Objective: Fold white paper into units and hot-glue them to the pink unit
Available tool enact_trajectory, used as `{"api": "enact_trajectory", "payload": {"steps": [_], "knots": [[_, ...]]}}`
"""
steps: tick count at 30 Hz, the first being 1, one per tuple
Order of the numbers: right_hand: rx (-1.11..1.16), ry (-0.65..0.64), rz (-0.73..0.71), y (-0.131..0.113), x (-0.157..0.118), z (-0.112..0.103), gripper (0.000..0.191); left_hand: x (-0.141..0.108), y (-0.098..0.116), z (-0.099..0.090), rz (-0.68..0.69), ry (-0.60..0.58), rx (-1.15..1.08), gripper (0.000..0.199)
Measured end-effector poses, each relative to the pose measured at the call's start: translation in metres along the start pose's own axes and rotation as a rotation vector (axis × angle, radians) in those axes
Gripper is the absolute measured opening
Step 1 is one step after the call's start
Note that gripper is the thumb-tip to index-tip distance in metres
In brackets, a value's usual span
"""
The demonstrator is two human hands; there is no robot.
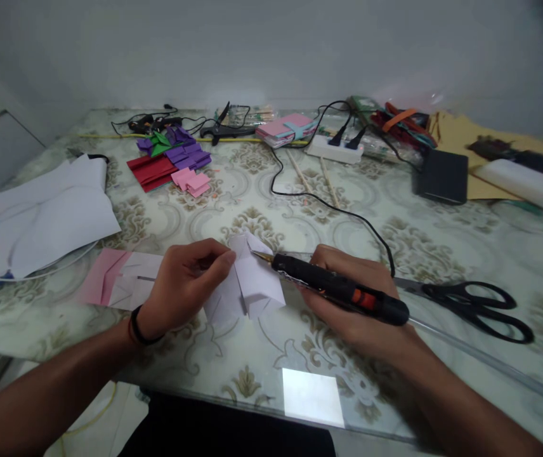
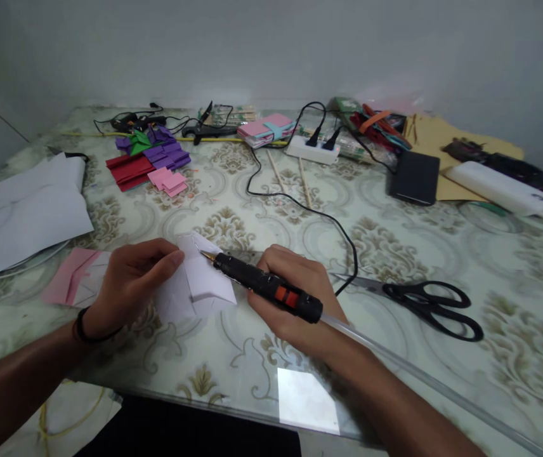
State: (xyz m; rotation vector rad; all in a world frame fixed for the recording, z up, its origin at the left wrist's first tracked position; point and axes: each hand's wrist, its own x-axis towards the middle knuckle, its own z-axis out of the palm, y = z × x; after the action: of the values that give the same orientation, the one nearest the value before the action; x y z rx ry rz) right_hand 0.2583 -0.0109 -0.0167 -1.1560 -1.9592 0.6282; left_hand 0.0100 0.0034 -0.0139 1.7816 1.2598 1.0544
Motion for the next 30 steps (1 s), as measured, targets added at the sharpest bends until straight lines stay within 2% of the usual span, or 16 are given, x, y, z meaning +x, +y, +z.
{"api": "enact_trajectory", "payload": {"steps": [9, 21, 30], "knots": [[0.001, -0.003, -0.009, 0.0007, -0.0009, 0.0001, 0.028, -0.0007, 0.0005, -0.0010, 0.003, 0.035, 0.005, 0.026], [-0.014, 0.019, 0.020, 0.0001, -0.0004, -0.0015, 0.027, -0.0008, 0.0004, 0.0006, 0.002, 0.005, -0.008, 0.025], [-0.003, 0.005, 0.029, 0.0014, -0.0013, -0.0019, 0.026, -0.0019, -0.0010, -0.0017, -0.011, 0.032, -0.021, 0.025]]}}
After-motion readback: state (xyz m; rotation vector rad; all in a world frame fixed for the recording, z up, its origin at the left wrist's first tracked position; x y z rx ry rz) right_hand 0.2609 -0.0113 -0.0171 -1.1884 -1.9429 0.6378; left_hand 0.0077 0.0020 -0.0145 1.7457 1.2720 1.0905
